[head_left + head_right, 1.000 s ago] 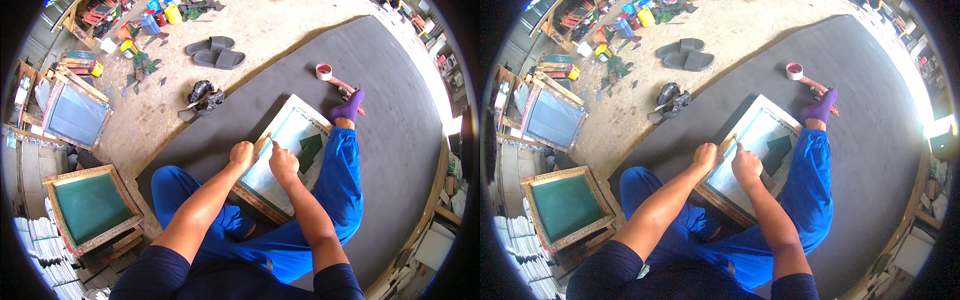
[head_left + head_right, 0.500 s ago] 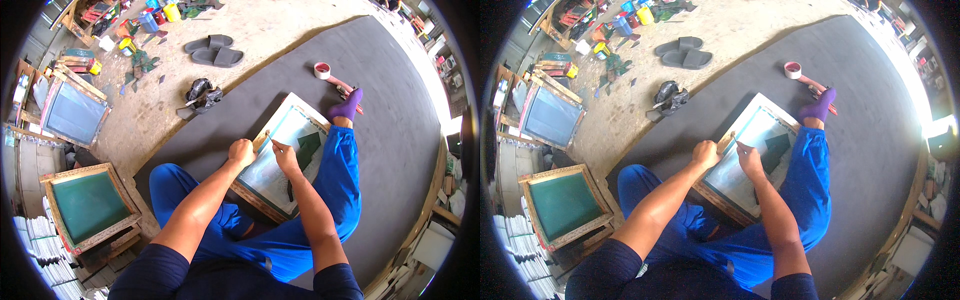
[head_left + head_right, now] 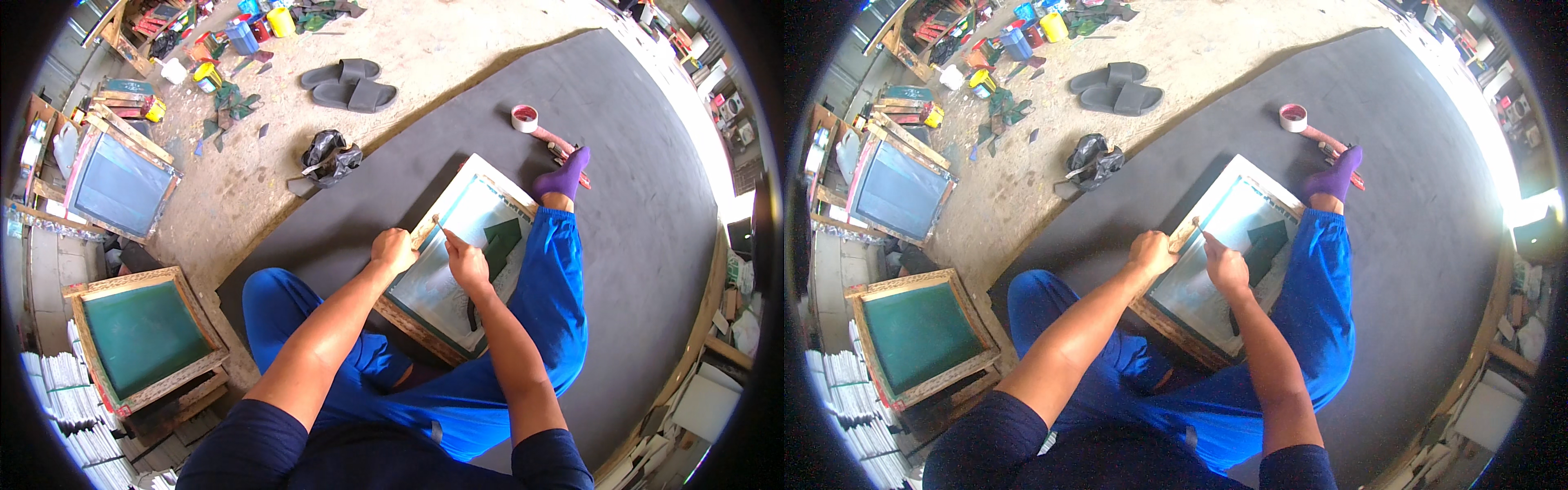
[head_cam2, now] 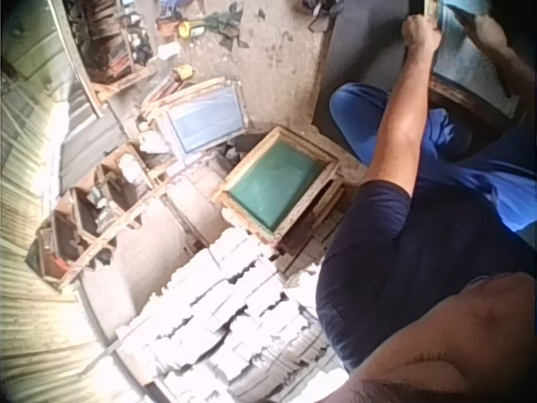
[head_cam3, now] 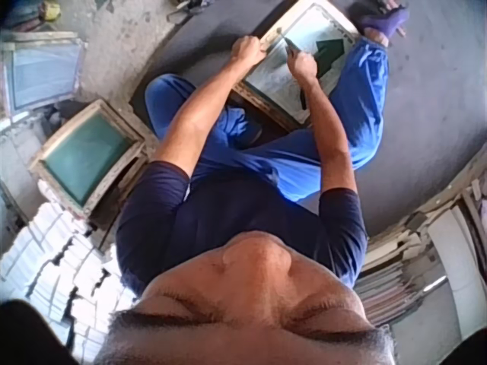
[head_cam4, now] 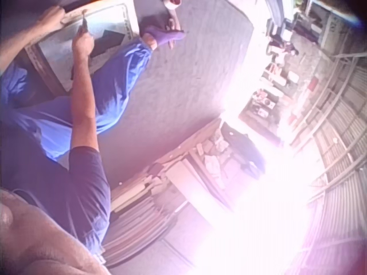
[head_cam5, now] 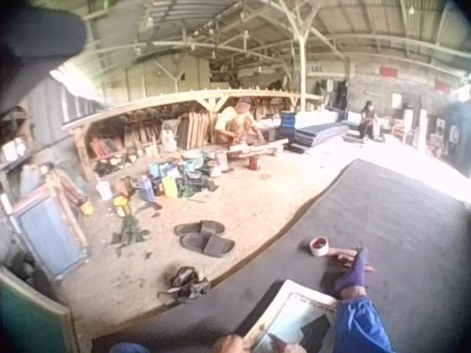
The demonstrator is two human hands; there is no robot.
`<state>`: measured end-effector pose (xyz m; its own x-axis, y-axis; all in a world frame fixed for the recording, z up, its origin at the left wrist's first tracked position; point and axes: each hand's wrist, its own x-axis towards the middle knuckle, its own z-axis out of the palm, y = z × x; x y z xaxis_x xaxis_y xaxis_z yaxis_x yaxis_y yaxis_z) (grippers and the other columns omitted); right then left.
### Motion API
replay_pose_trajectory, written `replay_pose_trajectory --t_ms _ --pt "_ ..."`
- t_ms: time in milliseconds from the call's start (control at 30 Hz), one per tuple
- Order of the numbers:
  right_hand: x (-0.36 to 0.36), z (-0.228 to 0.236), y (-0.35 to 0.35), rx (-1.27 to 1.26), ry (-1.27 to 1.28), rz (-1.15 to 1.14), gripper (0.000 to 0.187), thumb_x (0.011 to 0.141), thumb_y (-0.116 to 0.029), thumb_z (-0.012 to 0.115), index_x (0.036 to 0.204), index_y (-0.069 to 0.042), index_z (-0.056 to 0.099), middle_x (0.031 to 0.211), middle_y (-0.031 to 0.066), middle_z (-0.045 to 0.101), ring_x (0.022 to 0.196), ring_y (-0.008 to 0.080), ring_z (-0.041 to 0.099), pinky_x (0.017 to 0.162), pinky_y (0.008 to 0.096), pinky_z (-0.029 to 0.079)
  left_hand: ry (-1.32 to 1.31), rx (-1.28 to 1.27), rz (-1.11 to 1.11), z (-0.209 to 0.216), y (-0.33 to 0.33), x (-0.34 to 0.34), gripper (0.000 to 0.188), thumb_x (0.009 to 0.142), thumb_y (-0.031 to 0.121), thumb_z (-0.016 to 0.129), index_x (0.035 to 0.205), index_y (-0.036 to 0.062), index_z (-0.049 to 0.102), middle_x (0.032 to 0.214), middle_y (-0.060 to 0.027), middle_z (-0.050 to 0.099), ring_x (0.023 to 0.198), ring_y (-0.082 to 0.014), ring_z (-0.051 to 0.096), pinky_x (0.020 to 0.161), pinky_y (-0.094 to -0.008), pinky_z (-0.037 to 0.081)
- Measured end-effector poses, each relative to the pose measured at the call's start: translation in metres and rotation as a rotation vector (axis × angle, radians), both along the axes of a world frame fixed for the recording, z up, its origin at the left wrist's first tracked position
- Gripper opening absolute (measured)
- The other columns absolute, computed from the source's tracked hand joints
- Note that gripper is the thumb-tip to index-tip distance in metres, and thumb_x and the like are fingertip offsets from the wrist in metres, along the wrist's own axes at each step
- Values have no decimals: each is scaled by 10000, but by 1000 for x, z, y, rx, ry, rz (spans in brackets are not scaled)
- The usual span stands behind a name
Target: The person sits on the floor and paints the wooden frame of a screen with a small brush. They hold the frame steady with one hand and apply paint along the edges with the other.
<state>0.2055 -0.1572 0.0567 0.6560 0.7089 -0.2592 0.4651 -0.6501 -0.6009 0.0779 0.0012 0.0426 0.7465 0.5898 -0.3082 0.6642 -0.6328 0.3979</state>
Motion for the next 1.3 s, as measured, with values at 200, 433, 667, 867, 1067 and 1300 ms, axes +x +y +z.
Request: replay_pose_trajectory --t_ms 200,433,667,867,1067,1300 --pt "11 -28 -4 249 179 -49 361 1053 -294 592 1402 -269 677 1179 273 720 1145 390 711 983 443 547 -6 -23 18 -1 -2 2 347 746 301 842 953 24 812 932 -208 776 907 -372 768 851 -456 614" --pt "18 -22 0 102 177 3 396 1070 -314 576 1405 -125 669 1260 201 736 1185 338 706 1007 406 531 0 -38 24 2 1 0 344 747 297 843 941 15 811 929 -208 776 902 -372 768 851 -459 614" --pt "33 -19 5 79 753 -250 383 1065 -311 596 1366 -96 695 1222 171 761 1161 285 720 1013 384 529 -17 -29 23 2 0 0 340 750 297 842 947 21 812 931 -208 776 906 -365 768 847 -462 614" --pt "33 -64 3 305 313 -33 369 1066 -313 616 1364 -117 711 850 104 712 650 182 626 612 309 515 -29 -26 11 2 -2 2 326 747 296 842 914 18 808 910 -213 771 893 -375 767 834 -465 614" --pt "50 1 23 25 1008 -348 383 1045 -393 639 1341 -166 728 742 119 673 514 184 593 486 328 477 12 -35 8 1 1 1 303 743 278 826 867 3 793 898 -230 761 879 -393 763 825 -481 614" --pt "13 10 -4 -12 28 16 339 1034 -335 588 1349 -286 705 1070 247 746 978 455 727 875 518 585 -16 -25 25 -3 1 -1 298 753 291 813 866 15 796 897 -224 762 879 -400 759 827 -480 612"
